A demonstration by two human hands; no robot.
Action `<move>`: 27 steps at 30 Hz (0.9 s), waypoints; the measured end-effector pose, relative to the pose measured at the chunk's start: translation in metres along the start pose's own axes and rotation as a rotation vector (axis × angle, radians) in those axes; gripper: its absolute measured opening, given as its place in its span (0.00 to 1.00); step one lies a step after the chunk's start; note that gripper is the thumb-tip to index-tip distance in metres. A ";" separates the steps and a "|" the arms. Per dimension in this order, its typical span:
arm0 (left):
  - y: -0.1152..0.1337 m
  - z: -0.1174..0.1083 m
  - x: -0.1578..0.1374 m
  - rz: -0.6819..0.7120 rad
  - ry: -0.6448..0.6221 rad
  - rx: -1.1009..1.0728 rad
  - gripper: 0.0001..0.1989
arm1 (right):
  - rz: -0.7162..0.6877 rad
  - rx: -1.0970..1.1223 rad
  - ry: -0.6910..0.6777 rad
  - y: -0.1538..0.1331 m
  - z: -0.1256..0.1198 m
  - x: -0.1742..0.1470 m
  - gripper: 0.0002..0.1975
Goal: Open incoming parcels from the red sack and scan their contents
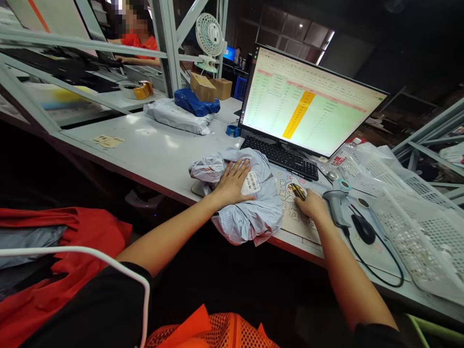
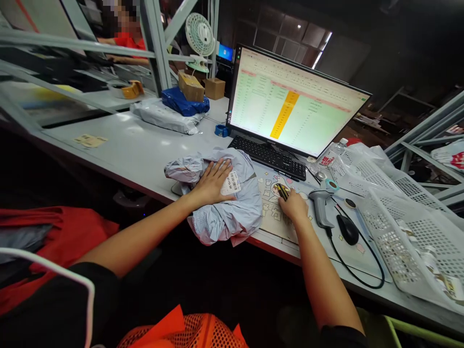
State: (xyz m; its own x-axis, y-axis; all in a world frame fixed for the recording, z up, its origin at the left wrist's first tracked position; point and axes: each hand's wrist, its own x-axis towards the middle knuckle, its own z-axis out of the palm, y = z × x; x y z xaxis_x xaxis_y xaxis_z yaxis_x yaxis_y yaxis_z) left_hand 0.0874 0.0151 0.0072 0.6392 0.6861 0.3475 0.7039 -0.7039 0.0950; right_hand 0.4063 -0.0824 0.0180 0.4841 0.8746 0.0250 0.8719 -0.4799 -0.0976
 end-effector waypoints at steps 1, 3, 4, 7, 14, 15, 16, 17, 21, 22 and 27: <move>0.000 0.000 0.000 0.002 0.004 -0.001 0.59 | 0.014 -0.037 -0.037 0.000 0.003 0.000 0.31; 0.000 0.001 0.000 0.006 0.016 0.003 0.58 | 0.011 -0.055 -0.052 -0.001 0.006 -0.001 0.28; -0.001 0.001 0.000 0.005 0.022 0.008 0.58 | 0.003 -0.046 -0.035 0.000 0.005 -0.001 0.28; -0.002 0.002 -0.001 0.007 0.045 0.034 0.56 | 0.032 -0.003 0.090 0.021 -0.007 0.003 0.28; 0.001 0.004 0.007 0.065 0.066 0.029 0.56 | 0.458 0.103 0.068 0.098 -0.018 0.021 0.31; 0.003 0.004 0.009 0.079 0.059 0.020 0.56 | 0.462 0.115 0.045 0.099 -0.015 0.024 0.31; 0.005 0.004 0.010 0.094 0.052 0.010 0.56 | 0.463 0.127 0.026 0.099 -0.012 0.027 0.30; 0.006 0.004 0.011 0.106 0.046 0.001 0.56 | 0.460 0.137 0.012 0.096 -0.012 0.030 0.30; 0.008 0.005 0.012 0.111 0.031 -0.022 0.56 | 0.398 0.190 -0.022 0.079 -0.037 0.034 0.20; 0.008 0.005 0.012 0.109 0.025 -0.027 0.56 | 0.346 0.222 -0.033 0.074 -0.051 0.031 0.17; 0.007 0.002 0.011 0.111 0.007 -0.043 0.58 | -0.238 0.437 -0.168 0.032 -0.133 -0.024 0.16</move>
State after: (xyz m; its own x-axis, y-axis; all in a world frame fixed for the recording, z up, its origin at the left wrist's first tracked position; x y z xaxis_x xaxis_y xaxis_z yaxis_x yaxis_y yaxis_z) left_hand 0.1000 0.0179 0.0095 0.7101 0.6023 0.3645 0.6148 -0.7829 0.0960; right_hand 0.4326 -0.1277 0.1462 0.2262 0.9723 -0.0596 0.8270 -0.2240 -0.5157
